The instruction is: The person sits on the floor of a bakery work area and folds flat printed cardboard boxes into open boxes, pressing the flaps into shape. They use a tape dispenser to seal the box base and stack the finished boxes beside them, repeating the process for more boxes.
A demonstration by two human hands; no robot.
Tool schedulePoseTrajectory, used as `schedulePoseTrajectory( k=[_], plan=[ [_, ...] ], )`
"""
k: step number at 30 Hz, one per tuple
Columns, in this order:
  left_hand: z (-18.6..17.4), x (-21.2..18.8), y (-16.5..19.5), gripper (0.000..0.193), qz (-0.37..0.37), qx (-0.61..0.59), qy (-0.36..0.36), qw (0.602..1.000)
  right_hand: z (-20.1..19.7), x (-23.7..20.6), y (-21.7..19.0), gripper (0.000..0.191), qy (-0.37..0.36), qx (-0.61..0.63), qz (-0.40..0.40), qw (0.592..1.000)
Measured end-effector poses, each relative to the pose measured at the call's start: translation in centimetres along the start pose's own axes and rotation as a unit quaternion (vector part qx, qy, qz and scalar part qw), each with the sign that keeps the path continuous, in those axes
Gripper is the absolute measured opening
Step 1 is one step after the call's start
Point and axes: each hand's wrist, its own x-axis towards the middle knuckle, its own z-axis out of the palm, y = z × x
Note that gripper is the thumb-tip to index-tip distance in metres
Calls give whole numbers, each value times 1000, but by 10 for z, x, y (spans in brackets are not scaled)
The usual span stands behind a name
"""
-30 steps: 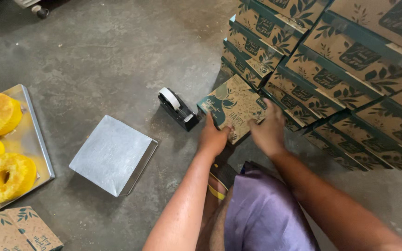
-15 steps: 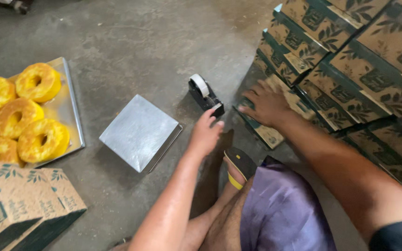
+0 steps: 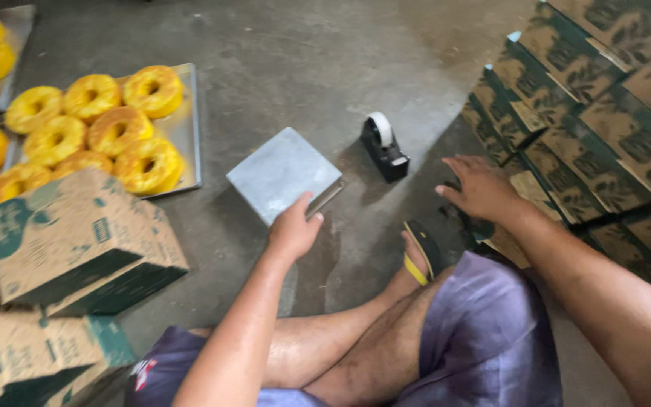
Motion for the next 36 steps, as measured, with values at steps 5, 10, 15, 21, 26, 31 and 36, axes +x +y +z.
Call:
schedulePoseTrajectory(
  k=[5,10,15,21,26,31,36],
  plan=[
    [-20,-26,-35,76,83,224,16,971,4,75,-49,82,-20,82,53,995],
    [-45,-30,-62,67,-34,218,10,975,31,114,-81,97,-7,106,153,982],
    [-46,-21,-58,66,-77,179,70,978,63,113,-100,71,-5,120,245,962],
    [-44,-19,-84,51,-88,166,82,979,72,106,-109,59,21,76,218,973],
    [-50,-35,-108,32,-79,148,111,980,81,91,-134,55,-19,78,209,975],
    [-48,-50,-110,36,-151,156,83,973,89,78,-150,55,-57,75,194,976],
    [-50,-65,-111,30,-132,151,98,975,84,66,-161,66,-78,99,209,970]
  ],
)
